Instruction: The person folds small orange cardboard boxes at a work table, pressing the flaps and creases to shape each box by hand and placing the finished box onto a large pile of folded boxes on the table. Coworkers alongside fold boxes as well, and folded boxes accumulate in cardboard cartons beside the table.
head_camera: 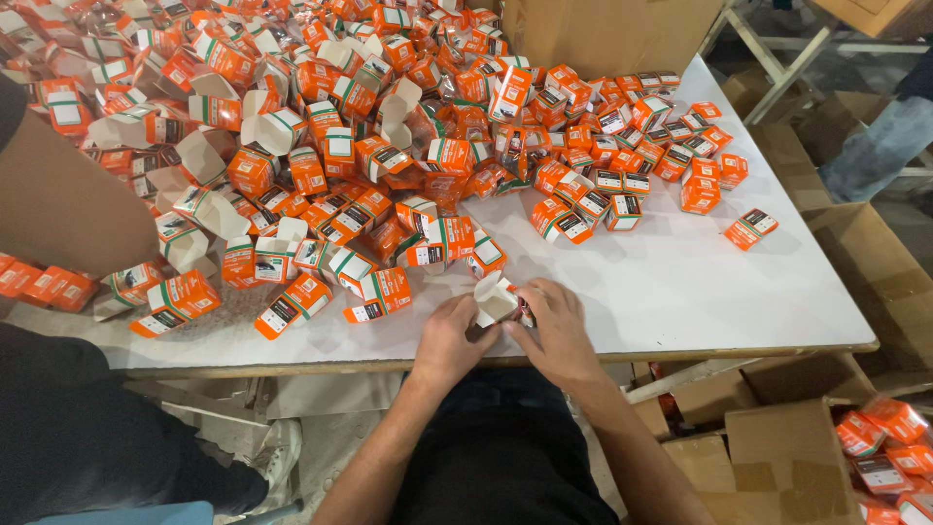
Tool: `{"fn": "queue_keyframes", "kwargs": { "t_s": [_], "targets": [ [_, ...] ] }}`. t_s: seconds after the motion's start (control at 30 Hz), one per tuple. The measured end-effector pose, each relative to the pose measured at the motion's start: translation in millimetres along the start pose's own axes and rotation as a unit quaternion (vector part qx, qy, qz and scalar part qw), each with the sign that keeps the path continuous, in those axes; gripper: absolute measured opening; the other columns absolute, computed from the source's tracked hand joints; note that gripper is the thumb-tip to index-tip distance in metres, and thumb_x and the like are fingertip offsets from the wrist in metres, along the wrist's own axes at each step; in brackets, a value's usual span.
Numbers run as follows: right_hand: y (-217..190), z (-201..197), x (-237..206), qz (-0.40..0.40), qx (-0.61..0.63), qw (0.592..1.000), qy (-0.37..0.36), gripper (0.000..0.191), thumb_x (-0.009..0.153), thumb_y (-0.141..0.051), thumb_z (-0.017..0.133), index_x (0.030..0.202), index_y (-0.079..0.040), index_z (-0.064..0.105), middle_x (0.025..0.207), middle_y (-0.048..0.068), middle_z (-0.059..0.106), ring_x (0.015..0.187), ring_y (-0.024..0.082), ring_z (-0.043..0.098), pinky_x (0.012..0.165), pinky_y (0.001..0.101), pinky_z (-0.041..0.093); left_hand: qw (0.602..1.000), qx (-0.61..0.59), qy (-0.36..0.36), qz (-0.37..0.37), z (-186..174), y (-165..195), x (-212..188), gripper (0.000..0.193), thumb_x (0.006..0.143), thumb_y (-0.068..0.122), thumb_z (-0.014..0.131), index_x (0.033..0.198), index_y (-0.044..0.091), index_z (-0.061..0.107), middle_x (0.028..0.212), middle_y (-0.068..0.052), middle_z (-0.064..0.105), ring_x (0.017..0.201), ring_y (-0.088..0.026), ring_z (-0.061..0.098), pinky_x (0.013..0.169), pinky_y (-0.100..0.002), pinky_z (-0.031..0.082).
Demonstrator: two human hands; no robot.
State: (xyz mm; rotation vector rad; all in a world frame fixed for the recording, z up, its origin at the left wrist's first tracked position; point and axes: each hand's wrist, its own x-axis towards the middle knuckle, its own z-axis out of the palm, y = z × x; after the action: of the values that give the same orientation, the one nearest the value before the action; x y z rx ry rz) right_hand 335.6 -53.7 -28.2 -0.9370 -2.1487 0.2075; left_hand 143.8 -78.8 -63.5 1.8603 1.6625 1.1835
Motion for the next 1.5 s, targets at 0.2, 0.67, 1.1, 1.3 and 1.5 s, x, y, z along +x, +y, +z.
{"fn": "queue_keyframes", "kwargs": {
  "t_s": [0.2, 0.67, 1.1, 1.3, 1.5],
  "targets": [
    [7, -30, -32, 0.08, 0.024, 0.997, 0.001, 0.049, 0.088, -0.004, 0.073, 0.136, -0.007, 0.061, 0.121, 0.011, 0.064, 0.109, 0.033, 0.061, 0.097, 0.0418, 0.048, 0.994, -0.029, 0.04, 0.099, -5, 11, -1, 0.05, 0.077, 0.017, 0.083, 0.119, 0.004, 0.058, 0.112, -0.02, 0.068, 0.097, -0.038, 0.067, 0.083, -0.045, 0.056],
    [-11, -36, 8, -0.22, -0.051, 0.972, -0.071, 0.048, 0.074, 0.007, 0.072, 0.12, -0.006, 0.07, 0.12, 0.012, 0.06, 0.107, 0.033, 0.065, 0.088, 0.0409, 0.055, 0.991, -0.094, -0.005, 0.096, -23, 26, -1, 0.075, 0.074, 0.007, 0.078, 0.144, 0.011, 0.051, 0.101, -0.013, 0.066, 0.085, -0.026, 0.067, 0.083, -0.04, 0.056],
    [1, -37, 18, -0.183, 0.018, 0.983, -0.018, 0.03, 0.081, 0.005, 0.069, 0.11, -0.005, 0.069, 0.108, 0.011, 0.065, 0.103, 0.034, 0.064, 0.089, 0.0449, 0.054, 0.977, -0.038, 0.02, 0.207, -23, 25, 1, 0.067, 0.072, 0.008, 0.081, 0.135, 0.01, 0.057, 0.115, -0.016, 0.07, 0.108, -0.036, 0.065, 0.098, -0.044, 0.049],
    [7, -28, 28, -0.127, 0.007, 0.992, -0.022, 0.023, 0.084, 0.001, 0.069, 0.107, -0.002, 0.067, 0.096, 0.013, 0.066, 0.096, 0.035, 0.061, 0.086, 0.0461, 0.05, 0.979, -0.011, 0.025, 0.201, -14, 25, -6, 0.059, 0.074, 0.013, 0.081, 0.127, 0.002, 0.056, 0.114, -0.016, 0.066, 0.109, -0.037, 0.065, 0.099, -0.047, 0.052],
    [-1, -18, 31, -0.125, -0.046, 0.991, -0.017, 0.022, 0.087, -0.007, 0.073, 0.108, -0.005, 0.072, 0.101, 0.009, 0.067, 0.104, 0.032, 0.058, 0.092, 0.044, 0.048, 0.975, 0.004, 0.059, 0.213, -12, 28, -10, 0.055, 0.076, 0.011, 0.078, 0.127, 0.004, 0.059, 0.127, -0.018, 0.063, 0.107, -0.037, 0.067, 0.09, -0.045, 0.056]
  ]
}}
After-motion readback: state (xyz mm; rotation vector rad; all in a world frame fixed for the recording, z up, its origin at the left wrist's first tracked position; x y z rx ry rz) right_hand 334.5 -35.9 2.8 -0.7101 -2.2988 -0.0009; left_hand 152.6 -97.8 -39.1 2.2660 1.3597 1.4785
